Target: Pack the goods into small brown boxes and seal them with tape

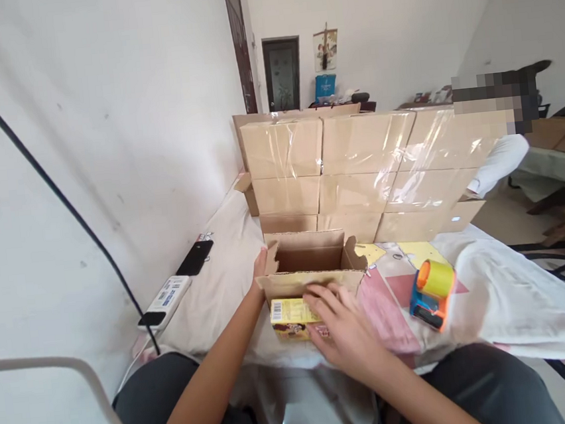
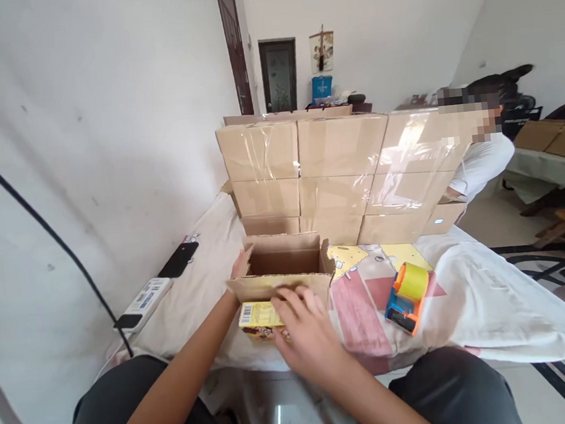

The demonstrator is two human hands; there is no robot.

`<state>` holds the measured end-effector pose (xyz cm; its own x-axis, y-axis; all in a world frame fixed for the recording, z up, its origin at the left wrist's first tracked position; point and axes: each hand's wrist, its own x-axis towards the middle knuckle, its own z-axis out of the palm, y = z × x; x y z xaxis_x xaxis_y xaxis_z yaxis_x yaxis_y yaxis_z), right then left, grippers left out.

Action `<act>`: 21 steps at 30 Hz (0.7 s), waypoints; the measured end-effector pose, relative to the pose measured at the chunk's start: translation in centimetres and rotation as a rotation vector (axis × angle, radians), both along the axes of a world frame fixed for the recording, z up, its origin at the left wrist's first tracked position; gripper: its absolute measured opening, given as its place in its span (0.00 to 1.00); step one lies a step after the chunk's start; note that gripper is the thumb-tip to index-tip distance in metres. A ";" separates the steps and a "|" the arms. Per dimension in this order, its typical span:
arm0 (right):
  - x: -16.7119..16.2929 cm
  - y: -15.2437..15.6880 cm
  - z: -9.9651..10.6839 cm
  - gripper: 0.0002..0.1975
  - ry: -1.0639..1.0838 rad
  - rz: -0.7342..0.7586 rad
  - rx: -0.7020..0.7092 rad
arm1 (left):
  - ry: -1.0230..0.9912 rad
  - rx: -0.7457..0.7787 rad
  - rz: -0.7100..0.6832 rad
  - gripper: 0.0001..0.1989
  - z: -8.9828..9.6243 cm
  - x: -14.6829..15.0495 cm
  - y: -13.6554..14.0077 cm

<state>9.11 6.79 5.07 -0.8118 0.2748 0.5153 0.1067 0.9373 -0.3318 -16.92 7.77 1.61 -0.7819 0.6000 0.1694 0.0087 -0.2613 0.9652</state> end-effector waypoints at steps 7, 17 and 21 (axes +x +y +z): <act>-0.1 0.1 1.0 0.24 -0.373 -0.071 0.061 | 0.385 0.079 0.059 0.26 3.6 0.0 -6.5; 3.5 3.3 9.8 0.25 0.256 0.158 -0.447 | 1.169 -0.177 -0.362 0.28 5.3 2.4 -13.1; 0.7 7.0 11.3 0.26 0.115 -0.001 -0.253 | 1.190 -0.118 -0.355 0.27 6.1 1.2 -14.0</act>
